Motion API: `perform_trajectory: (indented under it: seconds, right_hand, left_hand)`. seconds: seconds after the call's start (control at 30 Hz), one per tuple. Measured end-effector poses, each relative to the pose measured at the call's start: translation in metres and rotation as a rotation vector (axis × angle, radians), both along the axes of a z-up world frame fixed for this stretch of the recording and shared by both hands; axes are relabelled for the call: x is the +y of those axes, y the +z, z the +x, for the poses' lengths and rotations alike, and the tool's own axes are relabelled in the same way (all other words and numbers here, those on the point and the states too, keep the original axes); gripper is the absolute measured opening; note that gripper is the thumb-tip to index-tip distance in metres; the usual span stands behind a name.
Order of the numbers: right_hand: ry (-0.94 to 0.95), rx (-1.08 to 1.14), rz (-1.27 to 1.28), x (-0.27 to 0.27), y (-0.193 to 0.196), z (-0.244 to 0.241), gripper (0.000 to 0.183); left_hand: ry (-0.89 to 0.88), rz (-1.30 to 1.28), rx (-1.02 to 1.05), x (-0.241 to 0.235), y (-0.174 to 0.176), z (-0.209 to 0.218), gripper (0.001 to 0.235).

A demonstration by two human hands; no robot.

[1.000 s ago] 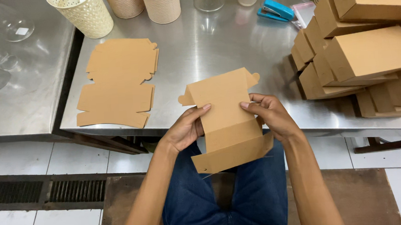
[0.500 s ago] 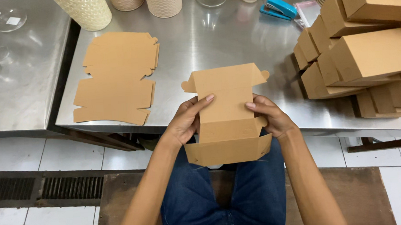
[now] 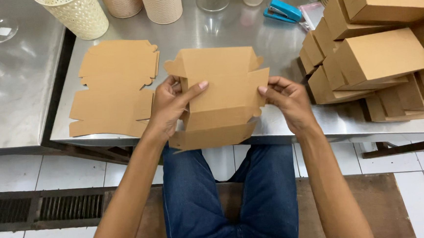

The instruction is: The person folds flat cardboard box blanks into assembled boxes by hand, creasing flaps and tucking tabs to form the sides and bottom. The person handles each blank one at a time and places the finished boxes into a growing stack on the right.

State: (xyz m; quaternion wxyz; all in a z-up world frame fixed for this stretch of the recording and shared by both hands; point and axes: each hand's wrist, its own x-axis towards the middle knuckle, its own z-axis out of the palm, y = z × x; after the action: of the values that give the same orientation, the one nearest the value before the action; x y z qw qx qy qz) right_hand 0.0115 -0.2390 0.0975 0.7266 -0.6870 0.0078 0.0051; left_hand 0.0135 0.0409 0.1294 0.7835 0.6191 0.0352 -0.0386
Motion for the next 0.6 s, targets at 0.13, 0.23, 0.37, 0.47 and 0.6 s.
perform_trajectory:
  seconds: [0.13,0.23,0.37,0.47,0.6]
  right_hand:
    - [-0.071,-0.172,-0.019,-0.015,0.018,0.028,0.022]
    - [-0.086,-0.380,-0.044,-0.025,0.044,0.036,0.016]
    - [-0.026,-0.609,-0.150,-0.020,0.064,0.008,0.023]
    - [-0.024,-0.658,-0.259,-0.026,0.024,0.005,0.023]
    - [0.026,-0.619,-0.492,-0.035,-0.053,0.001,0.021]
  left_hand:
    - [0.002,0.190,-0.377,0.004,0.045,0.001,0.060]
    - [0.098,0.396,-0.819,0.007,0.063,0.003,0.048]
    - [0.270,0.752,-1.330,0.007,0.042,-0.015,0.030]
    - [0.260,1.057,-1.457,0.008,-0.023,-0.013,0.021]
    - [-0.164,1.302,-1.276,0.024,-0.115,-0.004,0.036]
